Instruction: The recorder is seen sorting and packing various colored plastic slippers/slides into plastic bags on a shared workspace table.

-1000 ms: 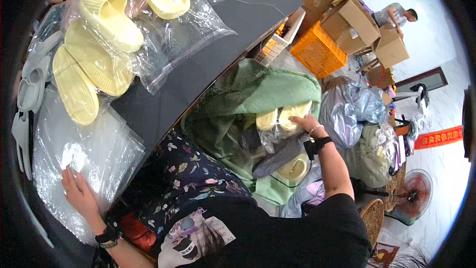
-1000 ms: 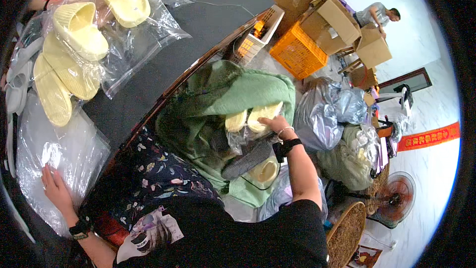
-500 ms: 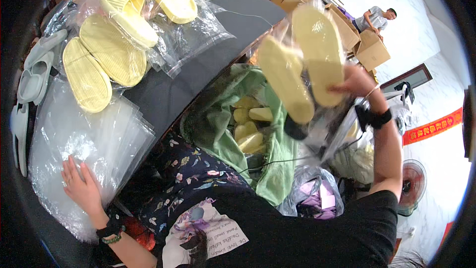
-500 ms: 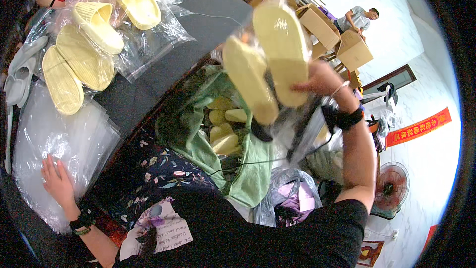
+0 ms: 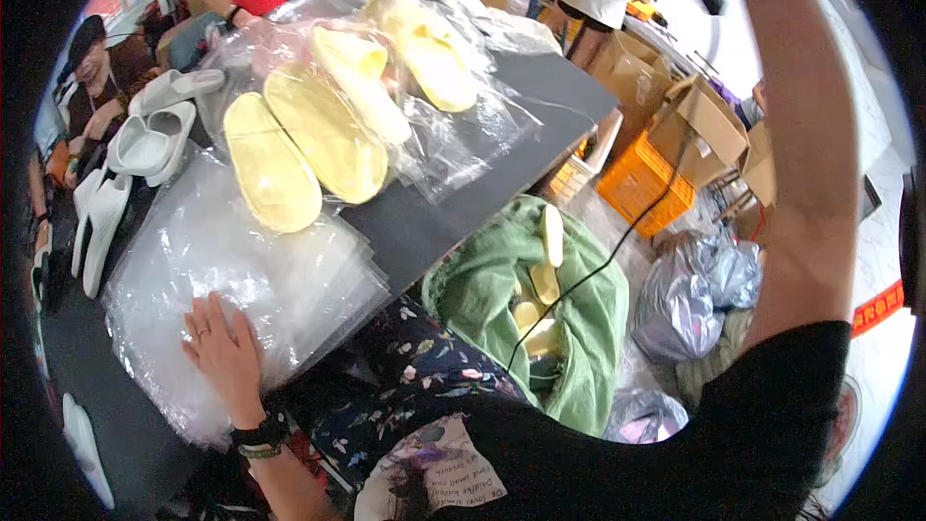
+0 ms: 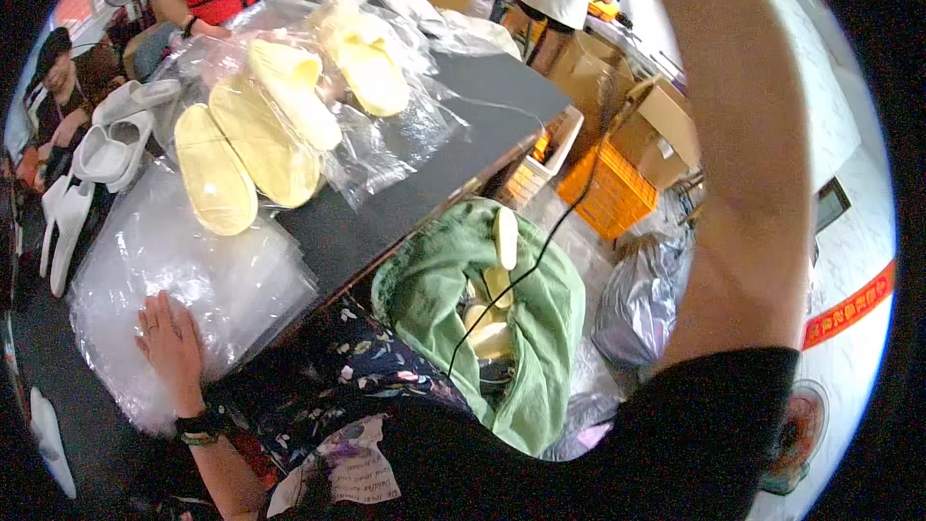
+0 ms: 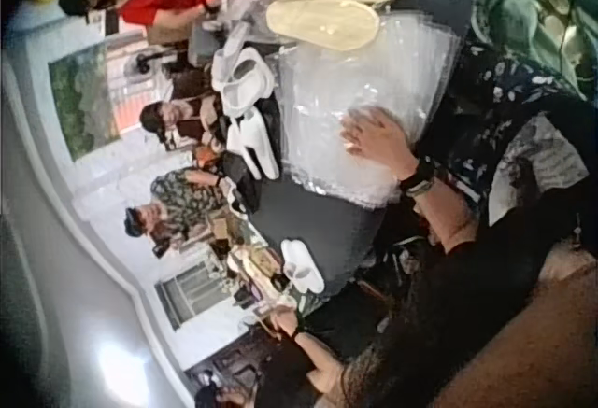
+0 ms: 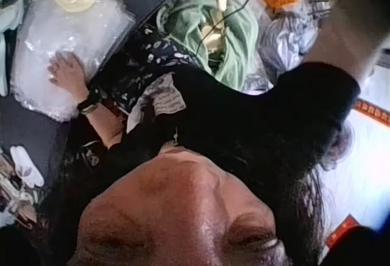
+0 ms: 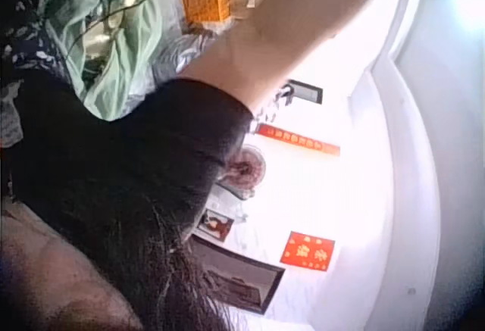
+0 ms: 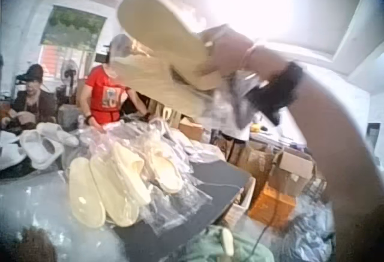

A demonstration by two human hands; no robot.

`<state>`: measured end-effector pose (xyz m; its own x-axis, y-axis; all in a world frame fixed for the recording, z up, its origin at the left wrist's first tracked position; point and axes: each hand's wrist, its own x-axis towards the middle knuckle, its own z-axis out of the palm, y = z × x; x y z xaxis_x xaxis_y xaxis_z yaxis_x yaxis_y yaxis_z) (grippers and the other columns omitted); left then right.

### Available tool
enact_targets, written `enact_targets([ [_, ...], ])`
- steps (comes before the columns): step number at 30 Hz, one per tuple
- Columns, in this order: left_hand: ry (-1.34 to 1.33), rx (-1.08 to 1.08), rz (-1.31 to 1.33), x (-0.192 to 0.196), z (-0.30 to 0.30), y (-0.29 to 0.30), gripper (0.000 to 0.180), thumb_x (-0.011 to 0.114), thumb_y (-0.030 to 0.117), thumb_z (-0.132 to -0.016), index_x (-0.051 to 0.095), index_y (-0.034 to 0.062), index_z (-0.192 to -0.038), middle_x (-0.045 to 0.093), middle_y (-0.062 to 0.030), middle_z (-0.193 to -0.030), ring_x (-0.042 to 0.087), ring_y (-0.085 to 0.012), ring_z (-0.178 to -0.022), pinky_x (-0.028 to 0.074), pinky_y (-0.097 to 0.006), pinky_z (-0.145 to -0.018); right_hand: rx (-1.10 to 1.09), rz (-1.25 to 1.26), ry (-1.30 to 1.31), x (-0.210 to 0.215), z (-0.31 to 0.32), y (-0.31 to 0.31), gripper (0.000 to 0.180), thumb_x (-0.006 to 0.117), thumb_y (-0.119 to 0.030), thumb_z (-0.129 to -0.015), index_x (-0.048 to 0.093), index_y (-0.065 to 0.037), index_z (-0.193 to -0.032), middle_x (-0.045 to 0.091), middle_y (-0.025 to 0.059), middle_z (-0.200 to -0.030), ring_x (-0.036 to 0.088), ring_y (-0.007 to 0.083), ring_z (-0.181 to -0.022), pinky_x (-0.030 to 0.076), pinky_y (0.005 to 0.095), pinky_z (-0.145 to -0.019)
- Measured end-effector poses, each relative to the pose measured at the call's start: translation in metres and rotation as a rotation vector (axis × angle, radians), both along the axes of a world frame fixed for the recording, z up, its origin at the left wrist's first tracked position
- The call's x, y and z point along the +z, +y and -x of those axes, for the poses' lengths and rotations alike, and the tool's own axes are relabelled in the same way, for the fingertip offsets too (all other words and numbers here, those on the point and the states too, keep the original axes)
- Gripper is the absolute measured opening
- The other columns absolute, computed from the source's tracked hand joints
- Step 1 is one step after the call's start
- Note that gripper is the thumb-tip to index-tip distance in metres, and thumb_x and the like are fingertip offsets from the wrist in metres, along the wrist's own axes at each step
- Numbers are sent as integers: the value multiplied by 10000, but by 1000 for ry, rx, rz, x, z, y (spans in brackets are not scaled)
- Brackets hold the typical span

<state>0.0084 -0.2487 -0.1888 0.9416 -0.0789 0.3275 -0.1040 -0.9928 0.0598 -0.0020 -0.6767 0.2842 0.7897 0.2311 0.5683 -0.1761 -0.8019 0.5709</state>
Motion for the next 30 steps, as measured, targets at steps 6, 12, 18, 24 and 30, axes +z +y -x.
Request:
enact_targets([
  [6, -3, -9, 70, 8, 4, 3, 511, 461, 374, -957, 482, 97, -1386, 403, -167, -1469, 326, -386, -1374, 194, -578, -1119, 6, -33, -2, -149, -124, 34, 308, 673, -261, -835, 614, -154, -1118, 687, 123, -934, 704, 250, -799, 575, 386, -653],
  [12, -79, -36, 91, 2, 3, 4, 525, 532, 366, -911, 519, 68, -1344, 442, -180, -1432, 359, -398, -1347, 196, -585, -1117, 130, -42, 214, -313, -161, 53, 179, 544, -131, -851, 594, -77, -1014, 426, 356, -1335, 692, 315, -709, 568, 388, -605],
  [18, -46, -44, 121, 3, 6, 5, 513, 539, 353, -906, 530, 72, -1335, 444, -176, -1434, 357, -393, -1351, 190, -591, -1115, 130, -130, 281, -289, -141, 49, 332, 604, -136, -817, 555, -71, -1138, 366, 309, -1412, 684, 319, -825, 563, 386, -734],
  [24, -34, -49, 59, -2, 1, 3, 515, 534, 333, -912, 507, 84, -1362, 424, -176, -1452, 349, -383, -1362, 181, -584, -1120, 522, -591, 298, -253, -103, 23, 627, 715, -174, -736, 450, -88, -1297, 362, 279, -1417, 624, 383, -1020, 518, 453, -870],
  [30, 11, -38, 54, 0, -1, 1, 502, 509, 334, -933, 499, 87, -1370, 415, -171, -1461, 332, -378, -1374, 177, -583, -1119, 714, -1177, 52, -275, -72, -31, 512, 676, -168, -849, 408, -41, -1267, 642, 177, -1084, 681, 233, -749, 530, 302, -622],
])
